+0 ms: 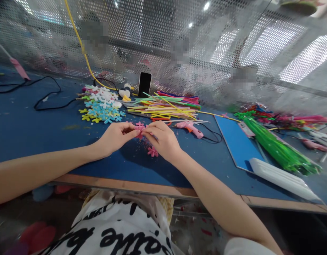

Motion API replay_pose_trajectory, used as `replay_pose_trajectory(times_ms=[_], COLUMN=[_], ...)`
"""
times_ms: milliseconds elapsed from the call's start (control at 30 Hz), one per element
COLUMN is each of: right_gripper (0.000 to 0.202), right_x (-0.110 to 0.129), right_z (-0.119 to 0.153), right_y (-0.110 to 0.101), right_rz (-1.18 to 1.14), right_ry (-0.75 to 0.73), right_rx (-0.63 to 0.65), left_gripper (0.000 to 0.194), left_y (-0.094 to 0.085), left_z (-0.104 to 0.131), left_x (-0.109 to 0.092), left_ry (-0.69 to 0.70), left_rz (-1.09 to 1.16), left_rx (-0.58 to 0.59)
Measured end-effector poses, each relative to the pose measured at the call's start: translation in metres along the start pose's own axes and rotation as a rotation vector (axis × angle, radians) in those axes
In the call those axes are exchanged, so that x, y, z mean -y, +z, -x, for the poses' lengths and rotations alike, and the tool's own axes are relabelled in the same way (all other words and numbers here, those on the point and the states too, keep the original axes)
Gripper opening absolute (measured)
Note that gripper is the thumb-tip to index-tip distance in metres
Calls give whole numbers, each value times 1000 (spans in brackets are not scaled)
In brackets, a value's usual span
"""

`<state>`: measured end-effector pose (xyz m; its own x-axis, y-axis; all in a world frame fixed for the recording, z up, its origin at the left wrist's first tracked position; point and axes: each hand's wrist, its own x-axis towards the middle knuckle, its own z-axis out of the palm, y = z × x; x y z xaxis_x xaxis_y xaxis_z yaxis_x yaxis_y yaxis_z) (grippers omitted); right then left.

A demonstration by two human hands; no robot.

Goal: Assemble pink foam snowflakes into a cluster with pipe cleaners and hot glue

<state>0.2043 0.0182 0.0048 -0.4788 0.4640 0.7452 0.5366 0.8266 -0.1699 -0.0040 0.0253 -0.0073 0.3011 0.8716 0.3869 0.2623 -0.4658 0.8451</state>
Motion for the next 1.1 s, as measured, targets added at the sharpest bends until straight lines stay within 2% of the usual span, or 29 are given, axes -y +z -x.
replay_pose_trajectory(times_ms=[67, 167, 300, 400, 467, 533, 633, 800, 967, 1100], right_gripper=[13, 13, 14, 17, 18, 18, 22, 34, 37, 34], right_x=[2, 5, 10, 12, 12, 12, 9, 1, -5, -9], right_z=[0, 0, -1, -2, -3, -4, -4, -2, -2, -4], right_y=[1, 3, 6, 6, 5, 3, 1, -1, -5, -10], right_rz=[-16, -71, -130, -144, -170, -231, -380, -730, -971, -1087], right_ry=[41, 184, 351, 373, 394, 457, 632, 901, 1073, 1121], right_rx=[7, 42, 56, 45, 73, 133, 240, 380, 470, 509], left_gripper=[29, 29, 30, 31, 28, 24, 20, 15, 15, 11], left_y=[-1, -1, 3, 5, 5, 3, 1, -2, -4, -7], left_z=[0, 0, 3, 4, 4, 3, 2, 2, 2, 0], left_x=[0, 0, 0, 1, 2, 2, 1, 0, 0, 0], left_ry=[35, 60, -24, -103, -112, -81, -12, 41, 166, 282], left_rz=[-62, -108, 22, 111, 76, -8, -155, -319, -398, -337], left_rx=[0, 0, 32, 77, 98, 114, 148, 223, 265, 294])
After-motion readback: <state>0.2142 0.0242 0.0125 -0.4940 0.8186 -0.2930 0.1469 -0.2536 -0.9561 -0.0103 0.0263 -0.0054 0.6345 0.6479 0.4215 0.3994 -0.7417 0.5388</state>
